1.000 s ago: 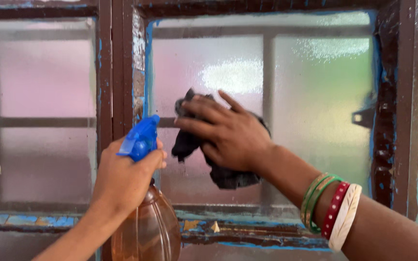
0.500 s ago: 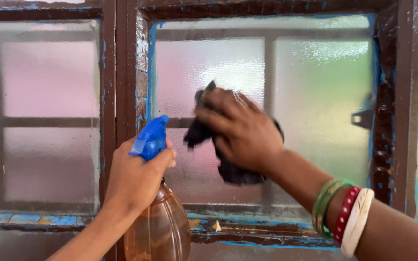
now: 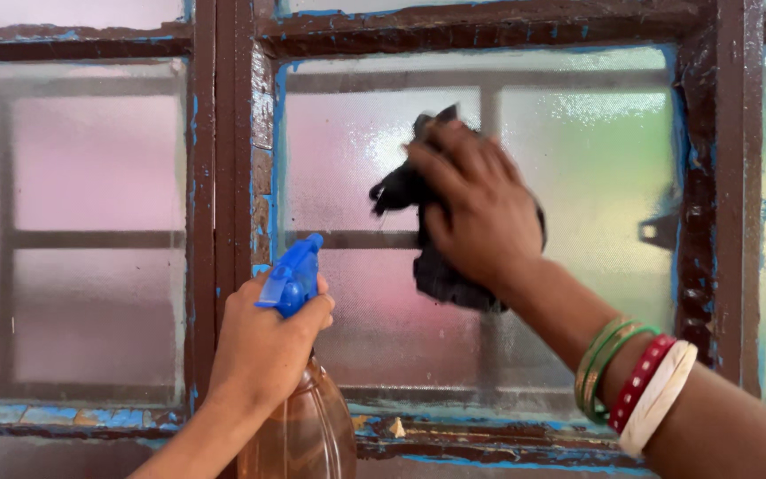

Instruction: The person sprays a liquid onto a window pane from a bottle and wipes the glass surface with a cloth.

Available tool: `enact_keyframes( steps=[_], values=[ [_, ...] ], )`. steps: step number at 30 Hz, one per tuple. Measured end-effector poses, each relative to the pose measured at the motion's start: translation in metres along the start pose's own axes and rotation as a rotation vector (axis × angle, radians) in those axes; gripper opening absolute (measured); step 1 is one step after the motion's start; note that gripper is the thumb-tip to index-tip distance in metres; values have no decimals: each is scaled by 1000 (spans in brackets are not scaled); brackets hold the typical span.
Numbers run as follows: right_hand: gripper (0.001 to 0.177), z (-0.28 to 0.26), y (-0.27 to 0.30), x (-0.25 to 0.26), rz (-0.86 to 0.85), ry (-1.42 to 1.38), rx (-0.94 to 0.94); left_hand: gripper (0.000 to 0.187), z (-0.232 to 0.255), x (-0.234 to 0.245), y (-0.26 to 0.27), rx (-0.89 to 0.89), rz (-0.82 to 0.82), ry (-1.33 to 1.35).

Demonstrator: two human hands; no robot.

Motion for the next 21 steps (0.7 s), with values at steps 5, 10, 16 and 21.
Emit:
enact_keyframes(
  steps=[5,10,16,21],
  values=[
    [62,-42,46,-6,-206,-94,172,14,5,-9,2,-15,-7,-54],
    [62,-53,50,-8,-360,-166,448,14,9,-19,-1,-27,-19,-117],
    [60,10,9,15,-71,18,-27,14,0,-18,1,12,-7,-17],
    [60,-7,25,17,3,-7,8,15,-1,-15,6,5,-22,-78]
  ],
)
Point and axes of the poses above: each hand's wrist, its own y-axis away from the middle knuckle, its own x-axis out of the back of the hand, z = x × y, the point moved 7 cm from there along -y, towards the middle knuckle, and after that the axes turned 8 degrees about z, right-handed, at the moved point
